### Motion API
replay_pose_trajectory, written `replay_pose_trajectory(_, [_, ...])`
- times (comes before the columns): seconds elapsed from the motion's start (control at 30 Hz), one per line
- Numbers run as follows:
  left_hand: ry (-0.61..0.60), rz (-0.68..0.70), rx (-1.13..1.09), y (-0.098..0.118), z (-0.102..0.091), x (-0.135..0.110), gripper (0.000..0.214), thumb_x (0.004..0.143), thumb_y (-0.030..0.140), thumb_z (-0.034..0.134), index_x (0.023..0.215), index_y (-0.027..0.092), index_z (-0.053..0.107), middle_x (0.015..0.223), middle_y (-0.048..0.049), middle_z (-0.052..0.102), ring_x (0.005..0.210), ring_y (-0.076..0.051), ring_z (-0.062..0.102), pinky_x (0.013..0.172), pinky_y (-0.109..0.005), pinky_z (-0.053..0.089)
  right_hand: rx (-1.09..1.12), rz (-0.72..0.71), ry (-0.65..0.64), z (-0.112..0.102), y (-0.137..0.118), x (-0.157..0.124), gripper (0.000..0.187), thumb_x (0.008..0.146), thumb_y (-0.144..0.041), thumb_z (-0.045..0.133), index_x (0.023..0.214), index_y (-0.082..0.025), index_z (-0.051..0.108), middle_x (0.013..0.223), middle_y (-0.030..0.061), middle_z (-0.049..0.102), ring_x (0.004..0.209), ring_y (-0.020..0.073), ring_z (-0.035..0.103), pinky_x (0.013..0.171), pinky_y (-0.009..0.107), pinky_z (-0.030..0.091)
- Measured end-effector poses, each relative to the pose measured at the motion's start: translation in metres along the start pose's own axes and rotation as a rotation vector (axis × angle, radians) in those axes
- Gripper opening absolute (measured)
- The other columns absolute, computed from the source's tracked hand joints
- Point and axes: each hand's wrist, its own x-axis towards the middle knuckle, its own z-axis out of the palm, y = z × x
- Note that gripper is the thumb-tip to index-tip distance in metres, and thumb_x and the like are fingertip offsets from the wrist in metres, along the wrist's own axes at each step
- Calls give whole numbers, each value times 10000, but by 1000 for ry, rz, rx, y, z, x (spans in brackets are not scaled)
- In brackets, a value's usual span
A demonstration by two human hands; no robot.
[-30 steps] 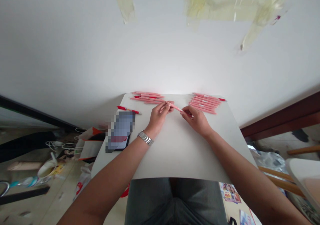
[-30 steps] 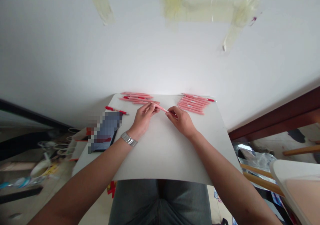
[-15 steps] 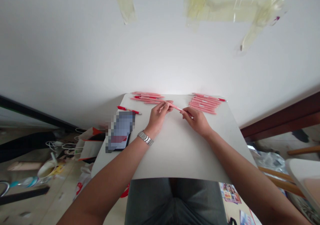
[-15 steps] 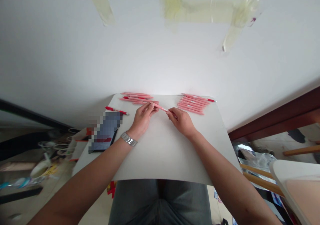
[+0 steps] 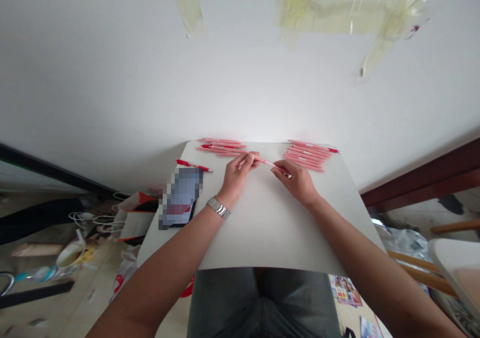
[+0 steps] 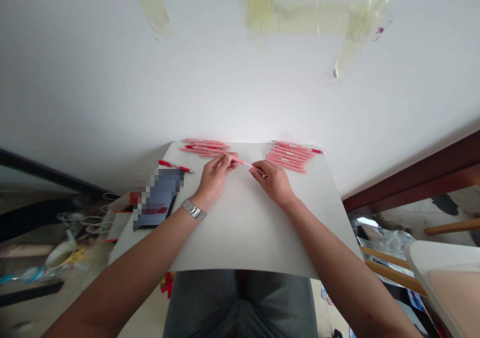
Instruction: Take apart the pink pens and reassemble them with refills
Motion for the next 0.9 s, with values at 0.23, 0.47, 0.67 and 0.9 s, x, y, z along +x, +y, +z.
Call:
replay_pose_trajectory(0.23, [32,-4,-7,0,1,-1,363,899,508,756,1028,171,797,1173,-112,758,930,-166,712,960,-358,597,40,30,30,2,2,-2,197,954,-400,684,1049,-232,647,888,35,706,739,180,638,684,297,491])
replay_pose_trajectory(0.47, [49,0,1,0,0,0,363,905,512,749,1017,171,797,1221,-122,748,952,-175,722,965,-362,602,70,60,-31,-2,-4,-1,317,1063,-476,502,1136,-220,673,873,45,720,757,178,651,698,298,470])
replay_pose_trajectory(0.67, [50,5,11,0,-1,0,350,916,504,738,1015,173,796,1240,-123,743,947,-171,721,966,-363,599,80,62,-88,-3,-2,0,416,1096,-488,410,911,-221,669,801,39,710,716,177,636,685,305,436])
replay_pose_trajectory(0.9, [51,-3,9,1,-1,1,359,909,508,744,1020,170,796,1237,-127,745,978,-181,719,972,-362,592,63,67,-75,0,-1,0,317,1059,-490,494,978,-224,647,788,31,707,661,167,591,645,297,420])
